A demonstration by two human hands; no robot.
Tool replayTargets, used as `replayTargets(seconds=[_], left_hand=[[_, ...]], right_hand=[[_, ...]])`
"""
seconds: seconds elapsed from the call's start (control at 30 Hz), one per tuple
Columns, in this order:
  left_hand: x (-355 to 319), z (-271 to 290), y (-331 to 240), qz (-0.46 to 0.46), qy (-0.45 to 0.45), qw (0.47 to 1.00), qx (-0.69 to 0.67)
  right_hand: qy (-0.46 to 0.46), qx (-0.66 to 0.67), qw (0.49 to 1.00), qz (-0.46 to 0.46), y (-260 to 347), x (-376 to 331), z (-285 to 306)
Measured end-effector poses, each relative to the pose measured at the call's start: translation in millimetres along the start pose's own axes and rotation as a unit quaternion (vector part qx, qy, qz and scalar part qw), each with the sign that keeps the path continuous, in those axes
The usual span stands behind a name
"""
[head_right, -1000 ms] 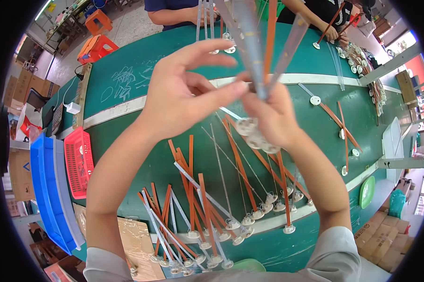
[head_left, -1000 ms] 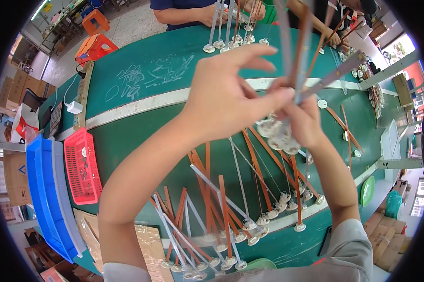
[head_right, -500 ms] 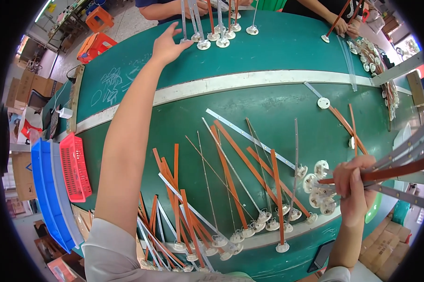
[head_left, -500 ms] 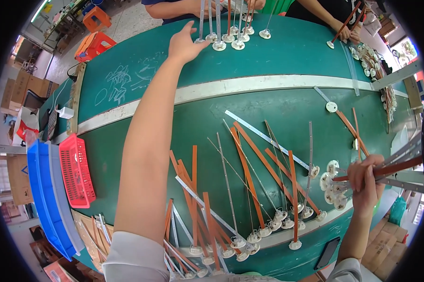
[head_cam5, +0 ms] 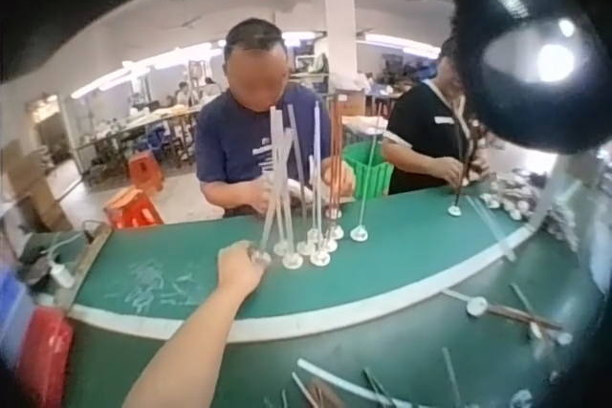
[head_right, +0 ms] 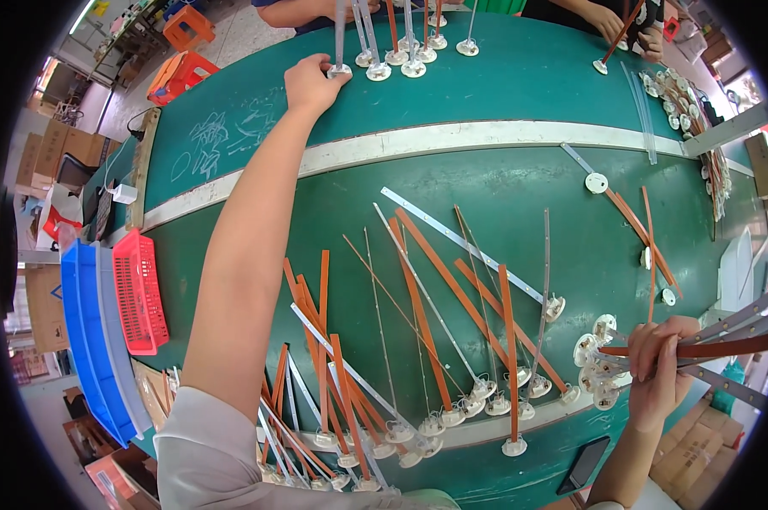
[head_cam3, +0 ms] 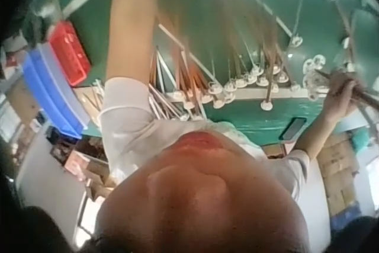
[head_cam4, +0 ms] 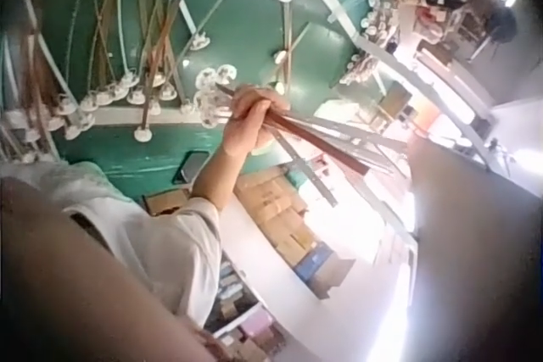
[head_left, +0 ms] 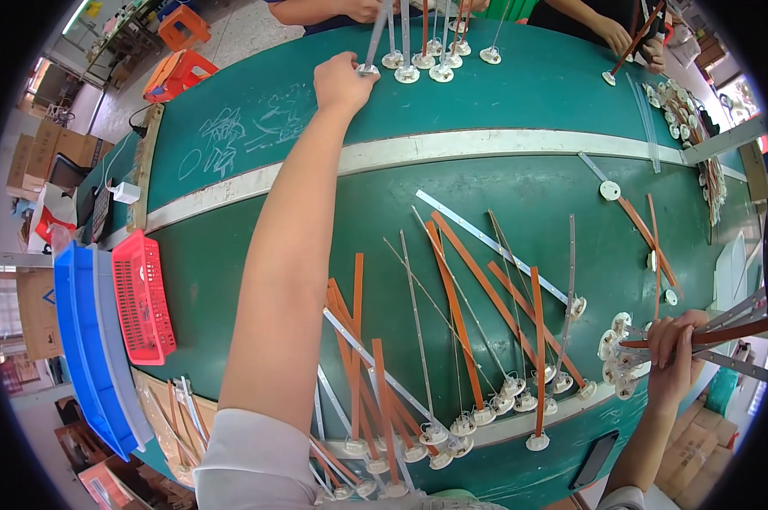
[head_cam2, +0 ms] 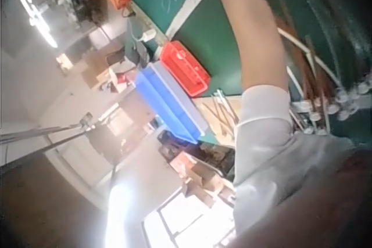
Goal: Assembling and testing LED light strips onto circular plastic bases at a workbench.
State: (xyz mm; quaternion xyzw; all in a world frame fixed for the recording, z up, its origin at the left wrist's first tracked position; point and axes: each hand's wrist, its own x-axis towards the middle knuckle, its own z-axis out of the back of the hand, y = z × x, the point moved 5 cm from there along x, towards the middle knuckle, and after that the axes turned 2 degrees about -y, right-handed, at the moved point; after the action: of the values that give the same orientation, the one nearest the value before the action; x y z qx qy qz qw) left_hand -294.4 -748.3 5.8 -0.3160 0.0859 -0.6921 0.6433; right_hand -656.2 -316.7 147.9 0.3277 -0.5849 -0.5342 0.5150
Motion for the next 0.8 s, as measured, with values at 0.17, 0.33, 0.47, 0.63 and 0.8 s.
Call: replayTargets(seconds=[0.17, 0.33, 0.47, 0.63, 0.8], left_hand=[[-8.6, 14.5, 5.6, -0.046, -0.032, 0.998, 0.017], [-30.3, 31.4, 7.2, -0.015, 0.000, 1.000, -0.024], [-62.8, 64.1, 1.7, 0.056, 0.007, 0.991, -0.125], [-108.0, 134.3, -28.6, 0.064, 0.034, 0.922, -0.380], [-143.7, 211.6, -96.7, 0.006, 0.040, 0.886, -0.462]], right_hand=[[-0.025, -0.004, 0.999, -0.032, -4.5, 1.4, -2.2], [-0.033, -0.022, 0.999, -0.025, 0.2, -6.0, -4.5], [-0.052, -0.016, 0.999, -0.001, 11.7, -14.0, -8.7], [-0.070, -0.034, 0.996, -0.044, 30.0, -10.5, -27.8], [-0.039, -0.120, 0.992, -0.004, 84.4, 31.3, -99.4]])
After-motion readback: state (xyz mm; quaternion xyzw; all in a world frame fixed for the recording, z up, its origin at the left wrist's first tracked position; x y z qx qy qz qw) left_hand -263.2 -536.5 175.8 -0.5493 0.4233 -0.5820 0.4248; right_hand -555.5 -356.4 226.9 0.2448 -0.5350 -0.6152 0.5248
